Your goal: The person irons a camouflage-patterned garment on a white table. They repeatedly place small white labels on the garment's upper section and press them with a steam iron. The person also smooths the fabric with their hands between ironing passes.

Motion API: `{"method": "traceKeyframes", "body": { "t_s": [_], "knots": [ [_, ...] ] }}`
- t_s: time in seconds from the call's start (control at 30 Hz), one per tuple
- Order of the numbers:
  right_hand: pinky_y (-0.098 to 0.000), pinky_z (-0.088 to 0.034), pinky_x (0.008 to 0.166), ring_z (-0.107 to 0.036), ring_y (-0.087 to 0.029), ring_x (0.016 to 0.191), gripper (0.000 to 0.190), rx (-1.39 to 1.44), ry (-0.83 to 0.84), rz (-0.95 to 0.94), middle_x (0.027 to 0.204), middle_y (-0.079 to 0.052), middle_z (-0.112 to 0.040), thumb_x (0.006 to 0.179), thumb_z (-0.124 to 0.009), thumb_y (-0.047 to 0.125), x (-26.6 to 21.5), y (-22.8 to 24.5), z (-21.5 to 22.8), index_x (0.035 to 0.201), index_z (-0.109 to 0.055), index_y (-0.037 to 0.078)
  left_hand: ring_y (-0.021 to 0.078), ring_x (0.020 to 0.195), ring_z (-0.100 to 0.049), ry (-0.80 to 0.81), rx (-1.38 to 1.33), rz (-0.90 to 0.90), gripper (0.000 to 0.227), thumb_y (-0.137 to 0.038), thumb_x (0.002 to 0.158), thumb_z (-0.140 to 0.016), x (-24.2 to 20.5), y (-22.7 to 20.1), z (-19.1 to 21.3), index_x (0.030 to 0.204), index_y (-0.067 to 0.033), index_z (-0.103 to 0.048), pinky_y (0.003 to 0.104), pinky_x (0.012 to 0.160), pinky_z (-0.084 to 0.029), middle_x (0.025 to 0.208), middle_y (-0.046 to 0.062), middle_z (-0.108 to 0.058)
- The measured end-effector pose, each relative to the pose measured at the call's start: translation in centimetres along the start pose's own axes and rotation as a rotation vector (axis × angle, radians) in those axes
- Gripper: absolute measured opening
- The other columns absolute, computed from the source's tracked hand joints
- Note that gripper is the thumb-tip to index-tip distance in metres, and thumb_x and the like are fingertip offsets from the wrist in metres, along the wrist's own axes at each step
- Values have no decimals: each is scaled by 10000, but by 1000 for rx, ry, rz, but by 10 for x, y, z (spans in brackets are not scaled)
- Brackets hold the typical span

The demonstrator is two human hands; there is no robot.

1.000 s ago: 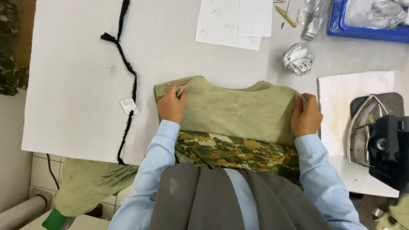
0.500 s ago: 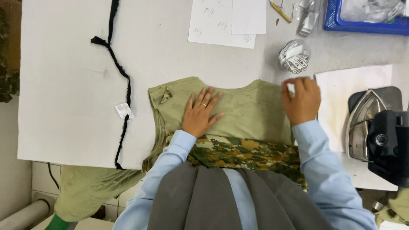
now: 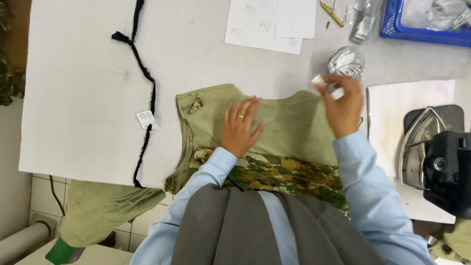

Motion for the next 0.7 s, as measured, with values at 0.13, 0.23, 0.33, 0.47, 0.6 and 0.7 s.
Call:
{"method": "traceKeyframes", "body": {
  "t_s": [0.13, 0.23, 0.33, 0.47, 0.6, 0.7],
  "knots": [
    [-402, -499, 801, -631, -239, 853, 193, 796, 245, -420, 893, -151, -665, 965, -648, 113, -71, 65, -33, 1149, -634, 56, 189, 1108, -539, -130, -287, -156, 563, -361, 912, -612, -8, -42, -7, 1424, -177, -465, 432, 1016, -418, 1205, 2, -513],
    [-389, -503, 788, -632, -245, 877, 309, 838, 351, -544, 939, -166, -658, 969, -620, 125, -93, 79, -32, 1269, -568, 76, 209, 1033, -609, 26, -575, -100, 586, -97, 934, -572, -18, -45, 2, 1481, -131, -365, 395, 938, -487, 1113, 19, -592],
    [-322, -504, 763, -627, -168, 848, 271, 801, 465, -604, 893, -106, -687, 889, -715, 127, -112, 63, -44, 1153, -651, 114, 271, 1019, -654, 332, -721, 61, 644, -78, 943, -535, -22, -43, 25, 1532, -132, -281, 421, 887, -536, 1110, 86, -660],
    [-278, -509, 679, -617, -121, 725, 192, 817, 490, -569, 765, -76, -691, 822, -742, 16, -109, 46, -68, 999, -731, 90, 285, 1053, -675, 442, -723, 249, 573, -142, 964, -547, -21, -26, 17, 1499, -209, -355, 425, 872, -568, 1246, 82, -639],
    [-297, -585, 584, -664, -181, 723, 136, 910, 350, -620, 830, -147, -627, 855, -742, 4, -93, 42, -86, 953, -653, -25, 273, 1028, -674, 65, -589, 308, 439, -111, 976, -555, -7, -3, 14, 1404, -178, -482, 443, 863, -554, 1196, 72, -614],
    [-253, -558, 498, -657, -155, 567, 141, 777, 370, -603, 818, -146, -657, 827, -755, 28, -84, 48, -80, 914, -650, -9, 297, 1317, -419, 65, -218, 336, 817, -439, 825, -735, -4, 1, 19, 1490, -177, -339, 534, 1072, -299, 1462, 104, -416]
  ]
}}
Point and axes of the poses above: each hand's wrist, its own x-axis towards the middle knuckle, its own z-axis out of the back of the hand, y = z × x, the point moved 4 cm from there along x, towards the middle knuckle
